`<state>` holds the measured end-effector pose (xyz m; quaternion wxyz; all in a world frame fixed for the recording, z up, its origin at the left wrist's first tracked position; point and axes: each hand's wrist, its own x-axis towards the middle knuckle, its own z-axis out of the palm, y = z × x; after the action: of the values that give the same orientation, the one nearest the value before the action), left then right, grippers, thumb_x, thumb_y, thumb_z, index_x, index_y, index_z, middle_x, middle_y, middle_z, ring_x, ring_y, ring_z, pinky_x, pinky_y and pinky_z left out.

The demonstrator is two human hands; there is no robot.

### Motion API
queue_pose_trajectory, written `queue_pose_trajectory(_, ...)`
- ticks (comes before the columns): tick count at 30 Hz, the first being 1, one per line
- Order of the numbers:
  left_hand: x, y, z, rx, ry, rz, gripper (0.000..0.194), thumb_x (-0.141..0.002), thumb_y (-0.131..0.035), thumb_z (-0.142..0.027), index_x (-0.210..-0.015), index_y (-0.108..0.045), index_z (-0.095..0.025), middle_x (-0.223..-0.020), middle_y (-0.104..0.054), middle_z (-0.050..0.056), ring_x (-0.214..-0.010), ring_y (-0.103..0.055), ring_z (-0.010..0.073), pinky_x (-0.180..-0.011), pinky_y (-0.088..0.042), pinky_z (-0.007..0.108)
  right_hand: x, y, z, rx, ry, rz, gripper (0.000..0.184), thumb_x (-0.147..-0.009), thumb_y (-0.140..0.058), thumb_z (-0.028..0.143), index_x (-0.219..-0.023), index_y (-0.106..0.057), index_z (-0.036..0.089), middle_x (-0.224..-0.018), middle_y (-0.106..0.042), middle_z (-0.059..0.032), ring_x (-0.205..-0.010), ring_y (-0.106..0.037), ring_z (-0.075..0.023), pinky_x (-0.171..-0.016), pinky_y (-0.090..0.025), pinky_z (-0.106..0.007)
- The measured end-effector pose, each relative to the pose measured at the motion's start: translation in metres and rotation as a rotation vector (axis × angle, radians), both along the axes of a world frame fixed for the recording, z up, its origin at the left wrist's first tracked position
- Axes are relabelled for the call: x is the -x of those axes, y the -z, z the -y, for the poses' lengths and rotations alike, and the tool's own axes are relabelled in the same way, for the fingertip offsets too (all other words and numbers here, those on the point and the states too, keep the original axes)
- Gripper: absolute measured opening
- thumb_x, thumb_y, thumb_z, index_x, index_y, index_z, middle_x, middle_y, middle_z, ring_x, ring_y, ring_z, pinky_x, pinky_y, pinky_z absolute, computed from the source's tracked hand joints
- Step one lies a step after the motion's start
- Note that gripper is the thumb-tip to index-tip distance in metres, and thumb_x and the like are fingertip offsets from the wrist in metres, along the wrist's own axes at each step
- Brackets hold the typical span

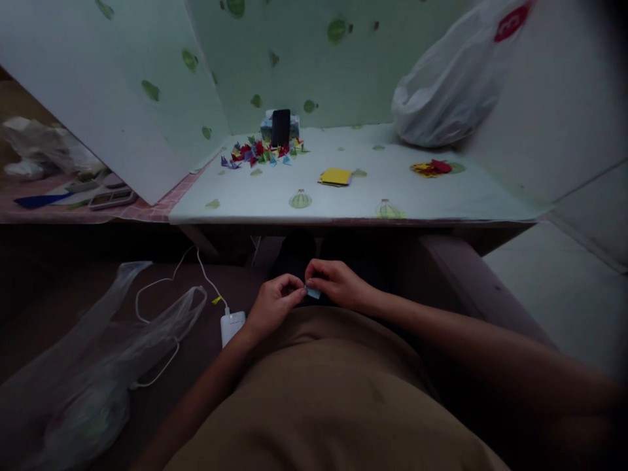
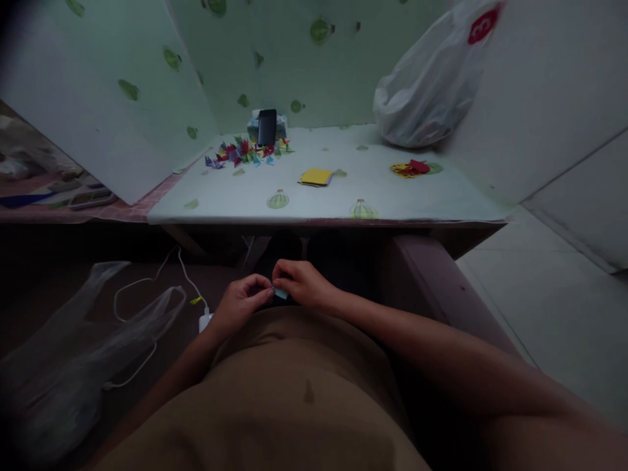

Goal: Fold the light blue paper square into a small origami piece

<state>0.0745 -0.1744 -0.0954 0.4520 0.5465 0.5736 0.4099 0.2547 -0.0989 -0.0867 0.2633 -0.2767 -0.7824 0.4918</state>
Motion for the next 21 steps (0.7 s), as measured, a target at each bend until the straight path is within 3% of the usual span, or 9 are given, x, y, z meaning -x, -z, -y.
queue_pose_trajectory(4,0.0,0.002,0.001,0.11,0.02,0.202,0.02,-0.078,-0.07,-0.036,-0.082,-0.065,-0.017,-0.069,-0.064,-0.001,-0.064,-0.057,0.0119,-0.063,-0.042,0.024,0.001,-0.001,-0.001,0.08,0.015,-0.011,0.005,-0.08,-0.058,0.018,-0.075,-0.059,0.017,-0.071,-0.058,0.0008,-0.068,-0.05,-0.0135,-0.064,-0.039,-0.026)
queue_pose_trajectory(8,-0.003,0.007,0.001,0.085,-0.033,0.301,0.022,-0.075,-0.075,-0.035,-0.083,-0.064,-0.017,-0.071,-0.065,-0.001,-0.066,-0.059,0.0118,-0.066,-0.044,0.024,0.002,0.0,0.0,0.134,0.072,-0.041,0.007,-0.08,-0.059,0.021,-0.075,-0.059,0.017,-0.07,-0.057,0.0008,-0.068,-0.05,-0.0137,-0.063,-0.04,-0.026)
queue_pose_trajectory(15,-0.004,0.012,0.0,-0.018,-0.09,0.272,0.021,-0.075,-0.075,-0.034,-0.082,-0.066,-0.017,-0.072,-0.066,0.0,-0.067,-0.061,0.013,-0.066,-0.046,0.025,0.004,0.006,0.002,0.152,0.127,-0.118,0.012,-0.081,-0.06,0.028,-0.075,-0.057,0.018,-0.07,-0.056,0.001,-0.066,-0.05,-0.0139,-0.062,-0.039,-0.027)
queue_pose_trajectory(21,-0.008,0.008,0.001,0.008,-0.064,0.307,0.025,-0.072,-0.077,-0.033,-0.085,-0.064,-0.017,-0.075,-0.066,0.0,-0.068,-0.061,0.0126,-0.069,-0.048,0.026,0.004,0.005,0.008,0.036,0.178,-0.144,0.013,-0.085,-0.059,0.026,-0.075,-0.056,0.019,-0.069,-0.053,0.002,-0.066,-0.048,-0.0134,-0.062,-0.037,-0.027)
